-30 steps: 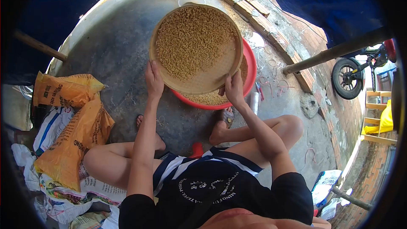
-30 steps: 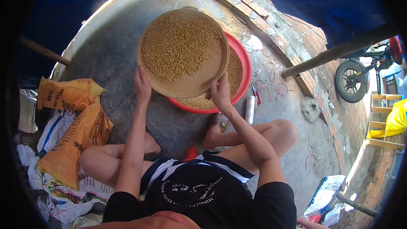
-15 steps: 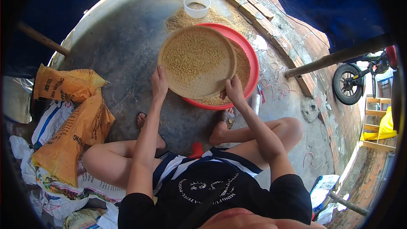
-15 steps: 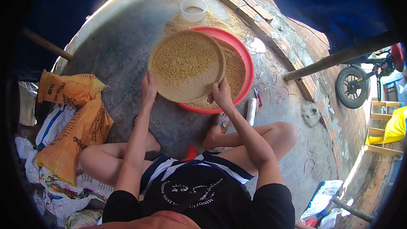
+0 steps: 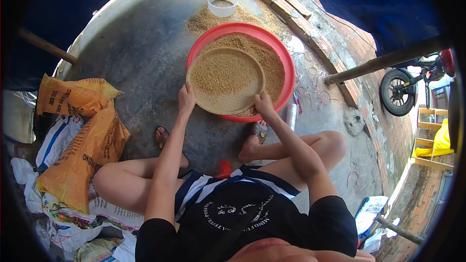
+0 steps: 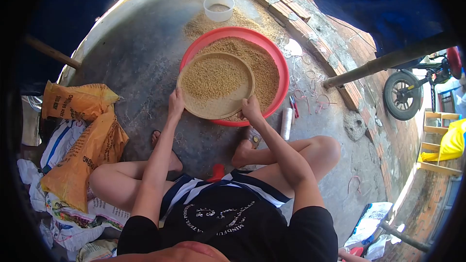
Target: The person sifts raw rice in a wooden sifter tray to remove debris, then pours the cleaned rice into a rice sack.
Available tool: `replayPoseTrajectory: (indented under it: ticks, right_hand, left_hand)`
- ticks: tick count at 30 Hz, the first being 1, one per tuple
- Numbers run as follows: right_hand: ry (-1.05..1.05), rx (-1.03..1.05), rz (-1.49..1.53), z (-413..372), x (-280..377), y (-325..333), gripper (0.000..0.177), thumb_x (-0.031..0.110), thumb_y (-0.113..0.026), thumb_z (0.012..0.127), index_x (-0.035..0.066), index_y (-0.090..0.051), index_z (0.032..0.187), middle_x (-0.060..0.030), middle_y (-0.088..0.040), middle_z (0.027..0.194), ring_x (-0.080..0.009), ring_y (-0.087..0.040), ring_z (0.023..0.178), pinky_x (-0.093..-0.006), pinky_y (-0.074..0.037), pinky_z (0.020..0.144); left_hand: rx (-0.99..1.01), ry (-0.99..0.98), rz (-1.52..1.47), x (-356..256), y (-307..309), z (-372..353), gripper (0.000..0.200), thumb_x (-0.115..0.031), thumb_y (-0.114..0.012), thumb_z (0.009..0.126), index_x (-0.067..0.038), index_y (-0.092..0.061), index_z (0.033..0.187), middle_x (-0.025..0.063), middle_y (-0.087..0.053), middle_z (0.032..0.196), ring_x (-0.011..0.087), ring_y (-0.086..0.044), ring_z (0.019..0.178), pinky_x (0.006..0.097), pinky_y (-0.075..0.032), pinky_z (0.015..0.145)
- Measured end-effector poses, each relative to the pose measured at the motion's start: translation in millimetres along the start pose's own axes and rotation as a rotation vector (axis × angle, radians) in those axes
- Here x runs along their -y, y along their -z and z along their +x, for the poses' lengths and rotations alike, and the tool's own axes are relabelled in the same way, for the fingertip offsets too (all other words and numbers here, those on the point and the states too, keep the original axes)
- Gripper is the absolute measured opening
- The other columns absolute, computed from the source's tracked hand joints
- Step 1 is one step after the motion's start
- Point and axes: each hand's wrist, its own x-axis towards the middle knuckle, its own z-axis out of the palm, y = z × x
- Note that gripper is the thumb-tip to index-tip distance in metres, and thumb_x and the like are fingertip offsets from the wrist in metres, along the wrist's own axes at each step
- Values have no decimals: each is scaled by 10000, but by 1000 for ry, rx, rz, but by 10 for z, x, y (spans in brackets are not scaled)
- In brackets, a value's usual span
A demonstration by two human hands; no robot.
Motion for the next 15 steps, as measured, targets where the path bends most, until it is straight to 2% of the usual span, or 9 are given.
replayPoseTrajectory:
  ticks: [2,4,5,6,9,11,12,14,15]
  right_hand:
    - [294,-157,78,-151,279,-32,201,71,-322,803,-65,-303,951,-108,-471,518,-168,-482,344,-264,-384,293]
    - [411,-195,122,-330,569,-48,182,70,-319,805,-50,-294,939,-102,-463,520,-166,-476,339,-262,-380,290]
    - [527,-228,164,-375,630,-50,162,70,-316,806,-35,-285,926,-97,-454,523,-164,-470,335,-260,-377,287]
    - [522,-226,163,-342,594,-50,162,70,-316,806,-35,-285,926,-97,-454,523,-164,-470,335,-260,-377,287]
    - [475,-221,162,-123,291,-77,156,76,-319,803,-32,-296,913,-94,-450,517,-169,-467,331,-273,-370,284]
    - [204,-191,21,6,29,-95,178,90,-334,802,-47,-301,909,-95,-452,511,-178,-464,325,-285,-364,284]
    - [197,-189,21,15,-30,-76,178,90,-334,802,-47,-301,909,-95,-452,511,-178,-464,325,-285,-364,284]
    - [-5,-58,-85,25,-147,-16,172,106,-326,822,-52,-306,885,-77,-434,487,-174,-433,312,-289,-352,299]
    - [-5,-61,-85,19,-137,-5,172,106,-326,822,-52,-306,885,-77,-434,487,-174,-433,312,-289,-352,299]
  left_hand:
    - [-196,-329,45,-242,109,25,392,-291,-309,876,53,-493,916,188,-547,755,316,-545,750,351,-398,621]
    - [-224,-429,-72,-690,252,-109,386,-287,-308,878,51,-492,915,190,-542,748,329,-537,743,359,-394,621]
    - [-254,-525,-189,-807,279,-150,381,-282,-307,880,50,-491,915,193,-537,741,342,-529,735,367,-390,621]
    - [-253,-519,-188,-775,266,-124,381,-282,-307,880,50,-491,915,193,-537,741,342,-529,735,367,-390,621]
    - [-199,-487,-127,-348,134,27,387,-284,-310,875,55,-492,912,218,-541,770,351,-533,762,376,-397,638]
    - [-170,-262,85,243,-89,147,402,-290,-313,868,65,-498,906,235,-549,797,362,-538,783,394,-403,652]
    - [-168,-256,88,314,-122,125,402,-290,-313,868,65,-498,906,235,-549,797,362,-538,783,394,-403,652]
    - [-49,-38,137,447,-195,90,418,-297,-315,863,75,-502,900,250,-550,810,368,-544,793,410,-406,658]
    - [45,146,27,177,-132,-13,419,-296,-316,864,76,-507,900,251,-550,795,385,-540,776,427,-401,654]
